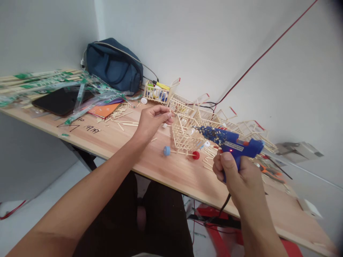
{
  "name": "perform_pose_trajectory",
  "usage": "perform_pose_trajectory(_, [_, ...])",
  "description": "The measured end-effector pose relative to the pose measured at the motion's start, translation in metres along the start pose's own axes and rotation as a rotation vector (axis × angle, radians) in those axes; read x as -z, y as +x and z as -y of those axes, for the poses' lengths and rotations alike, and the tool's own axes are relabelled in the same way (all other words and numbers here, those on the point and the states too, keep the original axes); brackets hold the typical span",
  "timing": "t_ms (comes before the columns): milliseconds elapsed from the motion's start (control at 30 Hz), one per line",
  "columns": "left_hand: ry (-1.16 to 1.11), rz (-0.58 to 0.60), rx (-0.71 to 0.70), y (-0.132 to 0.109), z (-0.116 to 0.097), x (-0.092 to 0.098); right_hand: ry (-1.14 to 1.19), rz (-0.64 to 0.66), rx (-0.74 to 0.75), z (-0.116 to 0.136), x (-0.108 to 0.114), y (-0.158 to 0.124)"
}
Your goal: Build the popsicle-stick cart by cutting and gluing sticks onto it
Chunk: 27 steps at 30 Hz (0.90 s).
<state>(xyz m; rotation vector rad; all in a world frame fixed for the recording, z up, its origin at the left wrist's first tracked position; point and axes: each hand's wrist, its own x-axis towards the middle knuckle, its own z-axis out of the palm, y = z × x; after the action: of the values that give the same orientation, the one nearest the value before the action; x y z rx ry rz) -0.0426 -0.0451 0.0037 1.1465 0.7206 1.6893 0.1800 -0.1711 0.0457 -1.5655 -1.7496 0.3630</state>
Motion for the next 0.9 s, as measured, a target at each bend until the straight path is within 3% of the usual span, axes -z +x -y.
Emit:
perform_pose_trajectory(167, [0.0, 0.002, 0.0, 0.0002, -0.001, 0.0, 0.052, 0.018, -0.077, 0.0004, 0.0002, 0.0008])
perform_pose_trajectory(900, [0.0, -0.019, -0.003, 0.0012, 0.0036, 0.0005, 0.042, 0.014, -0.063, 0.0034, -0.0004, -0.0007])
